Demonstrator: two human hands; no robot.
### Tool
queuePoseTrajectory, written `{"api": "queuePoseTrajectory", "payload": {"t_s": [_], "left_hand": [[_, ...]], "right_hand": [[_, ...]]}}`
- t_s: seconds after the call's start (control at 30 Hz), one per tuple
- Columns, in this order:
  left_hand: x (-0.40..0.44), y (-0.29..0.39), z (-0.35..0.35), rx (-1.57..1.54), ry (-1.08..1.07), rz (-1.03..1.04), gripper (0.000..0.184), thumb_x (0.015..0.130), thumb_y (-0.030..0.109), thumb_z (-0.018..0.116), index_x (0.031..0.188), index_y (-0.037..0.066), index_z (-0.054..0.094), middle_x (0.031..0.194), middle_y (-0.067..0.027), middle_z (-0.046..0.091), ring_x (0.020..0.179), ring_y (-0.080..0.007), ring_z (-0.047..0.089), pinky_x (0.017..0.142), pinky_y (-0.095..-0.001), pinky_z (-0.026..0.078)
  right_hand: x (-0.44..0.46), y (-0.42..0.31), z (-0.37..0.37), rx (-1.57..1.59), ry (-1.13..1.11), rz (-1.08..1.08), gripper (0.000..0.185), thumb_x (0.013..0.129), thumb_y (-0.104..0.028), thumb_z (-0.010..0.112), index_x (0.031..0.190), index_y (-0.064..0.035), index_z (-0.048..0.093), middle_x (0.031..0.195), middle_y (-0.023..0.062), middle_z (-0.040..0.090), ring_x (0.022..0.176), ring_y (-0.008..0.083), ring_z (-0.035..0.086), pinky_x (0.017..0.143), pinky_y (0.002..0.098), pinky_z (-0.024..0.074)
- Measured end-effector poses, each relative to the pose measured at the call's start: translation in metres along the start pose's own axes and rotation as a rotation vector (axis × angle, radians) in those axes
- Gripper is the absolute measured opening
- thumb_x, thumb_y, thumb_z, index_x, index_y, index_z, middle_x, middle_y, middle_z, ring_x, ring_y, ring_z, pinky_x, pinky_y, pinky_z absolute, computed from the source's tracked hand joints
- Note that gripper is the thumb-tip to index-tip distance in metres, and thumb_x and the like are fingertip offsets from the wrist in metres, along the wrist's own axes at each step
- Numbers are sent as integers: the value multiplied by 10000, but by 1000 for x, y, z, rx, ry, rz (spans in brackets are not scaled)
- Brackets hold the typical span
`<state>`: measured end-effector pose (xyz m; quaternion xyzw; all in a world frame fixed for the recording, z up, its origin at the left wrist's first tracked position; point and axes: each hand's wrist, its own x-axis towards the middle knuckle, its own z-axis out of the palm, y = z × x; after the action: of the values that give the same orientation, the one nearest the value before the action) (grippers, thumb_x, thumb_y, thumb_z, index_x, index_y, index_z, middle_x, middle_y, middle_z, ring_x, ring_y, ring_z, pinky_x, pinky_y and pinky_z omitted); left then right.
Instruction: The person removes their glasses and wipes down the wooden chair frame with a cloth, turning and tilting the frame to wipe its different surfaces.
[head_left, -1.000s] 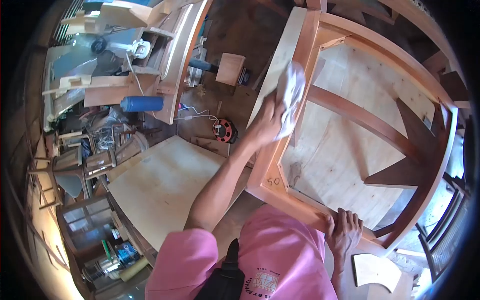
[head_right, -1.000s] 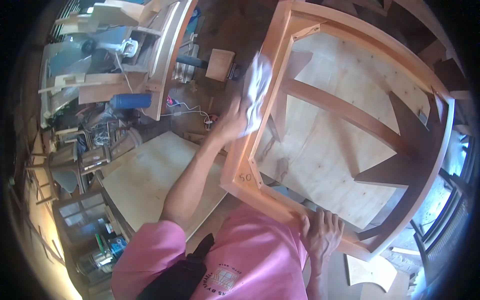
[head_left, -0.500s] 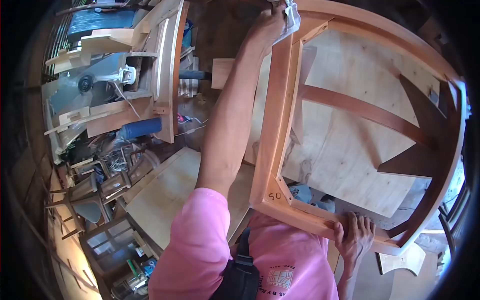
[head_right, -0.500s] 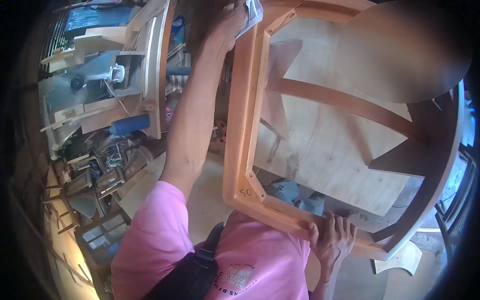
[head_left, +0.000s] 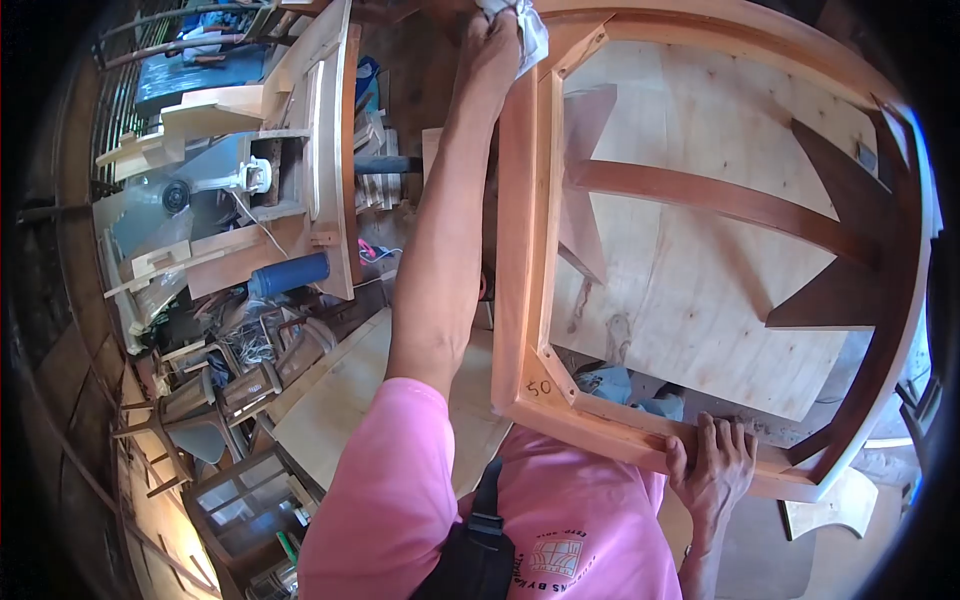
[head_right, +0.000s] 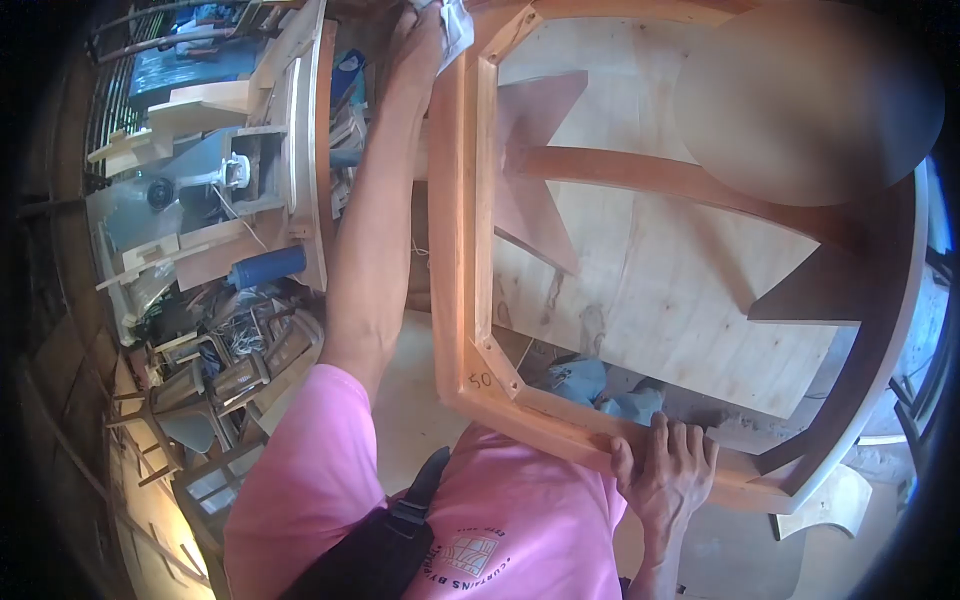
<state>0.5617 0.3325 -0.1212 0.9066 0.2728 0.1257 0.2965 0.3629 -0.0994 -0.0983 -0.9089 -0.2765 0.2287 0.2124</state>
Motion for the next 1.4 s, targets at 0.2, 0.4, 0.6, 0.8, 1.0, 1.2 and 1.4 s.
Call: {"api": "queuePoseTrajectory", "payload": {"t_s": [0.2, 0.4, 0.6, 0.8, 1.0, 1.2, 1.4], "left_hand": [[33, -16, 15, -57, 82, -259, 546, 889, 462, 394, 1148, 11, 561, 1072, -237, 608, 1038, -354, 570, 886, -408, 409], [-41, 10, -6, -55, 147, 88, 323, 872, 225, 541, 1096, -7, 567, 914, -158, 644, 850, -240, 621, 763, -337, 471], [-11, 24, -23, -224, -95, 12, 357, 886, 269, 503, 1139, 26, 571, 1019, -195, 635, 972, -318, 603, 805, -374, 458], [-50, -9, -46, -3, -83, 259, 380, 778, -35, 571, 1147, 49, 601, 1058, -156, 641, 1009, -231, 615, 868, -316, 460], [11, 14, -25, 185, 36, 497, 257, 813, 82, 530, 1054, 37, 608, 986, -174, 635, 922, -314, 609, 761, -367, 471], [-3, 21, -34, 303, 109, 751, 270, 739, -24, 560, 998, 28, 620, 1042, -178, 607, 978, -351, 571, 826, -396, 466], [-8, 34, -24, 438, 119, 769, 311, 719, -6, 602, 1030, 10, 604, 1117, -189, 568, 1053, -361, 534, 890, -406, 444]], "right_hand": [[2, 1, 0, -50, 52, -60, 463, 815, -420, 582, 948, 23, 594, 765, 123, 569, 711, 271, 526, 671, 402, 398], [1, 2, 2, -41, 71, -45, 452, 808, -414, 592, 930, 21, 607, 757, 115, 569, 699, 268, 525, 677, 393, 403], [3, -3, -2, -35, 75, -40, 438, 806, -399, 601, 932, 20, 613, 732, 107, 559, 677, 260, 516, 672, 387, 398], [0, 0, 1, -48, 112, -56, 432, 804, -405, 604, 925, 10, 608, 711, 96, 545, 668, 254, 508, 667, 378, 392], [2, -3, 0, -41, 77, -26, 419, 809, -400, 598, 926, 3, 605, 707, 101, 536, 680, 267, 511, 663, 385, 388], [-1, -2, 1, -24, 72, -21, 417, 806, -390, 600, 936, 6, 604, 727, 109, 549, 699, 280, 521, 667, 389, 388], [5, -1, 1, -60, 135, -67, 420, 822, -421, 592, 914, -11, 599, 687, 79, 527, 657, 241, 500, 640, 370, 378]]}}
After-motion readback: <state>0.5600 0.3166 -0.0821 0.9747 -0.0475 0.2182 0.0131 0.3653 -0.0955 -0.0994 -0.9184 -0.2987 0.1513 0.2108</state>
